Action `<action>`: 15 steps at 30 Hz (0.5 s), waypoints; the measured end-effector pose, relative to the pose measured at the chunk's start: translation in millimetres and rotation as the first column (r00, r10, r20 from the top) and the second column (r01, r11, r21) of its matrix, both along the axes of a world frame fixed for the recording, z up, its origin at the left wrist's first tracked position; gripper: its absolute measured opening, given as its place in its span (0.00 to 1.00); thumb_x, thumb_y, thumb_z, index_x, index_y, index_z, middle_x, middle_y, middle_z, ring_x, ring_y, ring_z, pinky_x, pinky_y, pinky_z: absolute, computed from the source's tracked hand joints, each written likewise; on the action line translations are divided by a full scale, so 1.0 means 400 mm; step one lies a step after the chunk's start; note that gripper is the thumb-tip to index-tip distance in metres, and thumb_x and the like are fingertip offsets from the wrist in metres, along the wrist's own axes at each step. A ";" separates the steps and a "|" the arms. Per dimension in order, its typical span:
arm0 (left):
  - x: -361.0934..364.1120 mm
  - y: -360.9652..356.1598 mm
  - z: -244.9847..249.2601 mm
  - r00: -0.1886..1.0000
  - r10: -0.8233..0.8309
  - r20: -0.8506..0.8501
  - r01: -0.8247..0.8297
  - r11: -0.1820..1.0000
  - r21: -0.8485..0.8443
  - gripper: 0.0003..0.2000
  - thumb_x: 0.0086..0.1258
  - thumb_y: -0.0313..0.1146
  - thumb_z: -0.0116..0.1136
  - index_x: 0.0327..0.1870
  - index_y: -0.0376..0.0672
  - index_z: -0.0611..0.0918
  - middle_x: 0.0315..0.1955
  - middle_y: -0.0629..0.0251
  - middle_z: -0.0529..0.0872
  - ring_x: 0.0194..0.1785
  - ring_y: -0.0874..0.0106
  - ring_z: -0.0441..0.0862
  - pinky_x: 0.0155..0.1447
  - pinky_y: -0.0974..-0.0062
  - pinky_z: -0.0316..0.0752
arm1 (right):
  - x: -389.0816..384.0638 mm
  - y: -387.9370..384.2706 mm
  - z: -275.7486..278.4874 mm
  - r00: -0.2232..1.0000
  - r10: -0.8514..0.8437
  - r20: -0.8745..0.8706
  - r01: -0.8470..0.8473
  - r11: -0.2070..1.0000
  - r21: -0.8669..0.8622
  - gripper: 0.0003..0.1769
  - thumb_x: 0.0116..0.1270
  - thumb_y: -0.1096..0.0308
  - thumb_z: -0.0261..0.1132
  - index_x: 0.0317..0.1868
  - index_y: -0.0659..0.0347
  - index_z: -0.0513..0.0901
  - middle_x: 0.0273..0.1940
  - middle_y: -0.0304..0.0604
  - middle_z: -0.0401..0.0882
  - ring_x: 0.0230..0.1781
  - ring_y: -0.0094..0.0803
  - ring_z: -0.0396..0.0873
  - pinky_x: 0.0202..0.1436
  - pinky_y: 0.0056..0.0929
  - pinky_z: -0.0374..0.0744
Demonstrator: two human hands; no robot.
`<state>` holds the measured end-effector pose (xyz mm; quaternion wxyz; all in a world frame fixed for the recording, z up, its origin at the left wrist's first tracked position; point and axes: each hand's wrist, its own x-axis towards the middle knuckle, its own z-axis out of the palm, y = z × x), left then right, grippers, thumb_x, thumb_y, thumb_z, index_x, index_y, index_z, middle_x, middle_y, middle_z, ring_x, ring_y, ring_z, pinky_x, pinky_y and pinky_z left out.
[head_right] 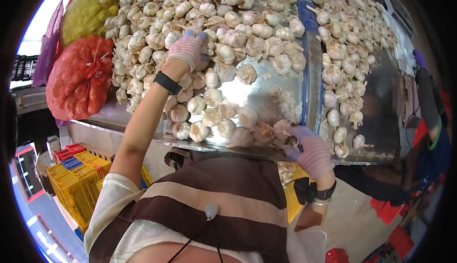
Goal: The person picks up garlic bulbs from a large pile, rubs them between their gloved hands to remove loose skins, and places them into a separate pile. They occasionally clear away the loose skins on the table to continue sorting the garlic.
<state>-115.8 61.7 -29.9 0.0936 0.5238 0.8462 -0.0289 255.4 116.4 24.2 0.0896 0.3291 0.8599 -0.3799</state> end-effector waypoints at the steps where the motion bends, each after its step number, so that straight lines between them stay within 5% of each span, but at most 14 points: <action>1: -0.005 0.003 0.002 1.000 -0.007 0.002 0.007 1.000 0.000 0.19 0.54 0.34 0.61 0.48 0.41 0.74 0.46 0.45 0.77 0.46 0.52 0.79 0.47 0.62 0.76 | -0.012 -0.001 -0.002 0.998 -0.003 -0.070 0.004 1.000 0.014 0.24 0.54 0.63 0.67 0.51 0.59 0.75 0.48 0.51 0.76 0.49 0.49 0.74 0.52 0.37 0.73; 3: -0.011 0.007 0.009 0.991 0.055 0.123 -0.058 0.998 0.019 0.21 0.53 0.36 0.63 0.48 0.41 0.74 0.46 0.45 0.77 0.46 0.51 0.79 0.48 0.61 0.76 | -0.007 0.005 0.007 0.990 -0.024 -0.138 0.026 1.000 0.012 0.23 0.55 0.64 0.66 0.52 0.60 0.75 0.47 0.51 0.76 0.48 0.48 0.75 0.52 0.37 0.73; 9: -0.004 0.013 -0.013 0.991 0.051 0.121 -0.065 0.992 0.108 0.22 0.49 0.42 0.68 0.41 0.38 0.77 0.38 0.48 0.81 0.44 0.53 0.80 0.46 0.61 0.77 | 0.108 0.043 0.076 0.939 -0.292 -0.181 0.317 0.939 0.133 0.20 0.56 0.70 0.65 0.51 0.63 0.76 0.46 0.50 0.78 0.49 0.41 0.75 0.55 0.32 0.71; 11: 0.039 0.007 0.031 0.956 0.091 0.280 -0.163 0.956 0.244 0.21 0.47 0.42 0.69 0.38 0.40 0.78 0.33 0.51 0.83 0.39 0.57 0.82 0.41 0.63 0.77 | 0.157 0.046 0.113 0.919 -0.343 -0.193 0.380 0.902 0.206 0.19 0.56 0.71 0.64 0.50 0.65 0.77 0.45 0.49 0.78 0.50 0.38 0.75 0.57 0.32 0.69; 13: 0.149 0.003 0.072 0.743 -0.172 0.646 -0.164 0.890 0.425 0.19 0.46 0.41 0.70 0.36 0.41 0.80 0.26 0.56 0.83 0.31 0.62 0.82 0.37 0.66 0.77 | 0.182 0.046 0.161 0.877 -0.417 -0.238 0.462 0.868 0.183 0.19 0.57 0.74 0.61 0.51 0.64 0.77 0.47 0.47 0.77 0.50 0.35 0.74 0.59 0.30 0.67; 14: 0.230 -0.020 0.150 0.698 -0.220 0.682 -0.093 0.916 0.391 0.16 0.46 0.38 0.69 0.35 0.42 0.81 0.23 0.59 0.83 0.26 0.65 0.81 0.33 0.69 0.77 | 0.190 0.045 0.177 0.855 -0.429 -0.290 0.487 0.857 0.168 0.19 0.57 0.75 0.61 0.51 0.64 0.77 0.48 0.46 0.77 0.51 0.34 0.74 0.59 0.29 0.67; 15: 0.291 -0.020 0.091 0.441 -0.318 0.839 -0.020 0.932 0.363 0.24 0.44 0.32 0.71 0.45 0.38 0.77 0.35 0.61 0.84 0.34 0.69 0.82 0.40 0.73 0.78 | 0.200 0.044 0.191 0.831 -0.442 -0.339 0.512 0.845 0.154 0.18 0.57 0.75 0.61 0.50 0.64 0.77 0.48 0.45 0.77 0.51 0.33 0.74 0.59 0.29 0.67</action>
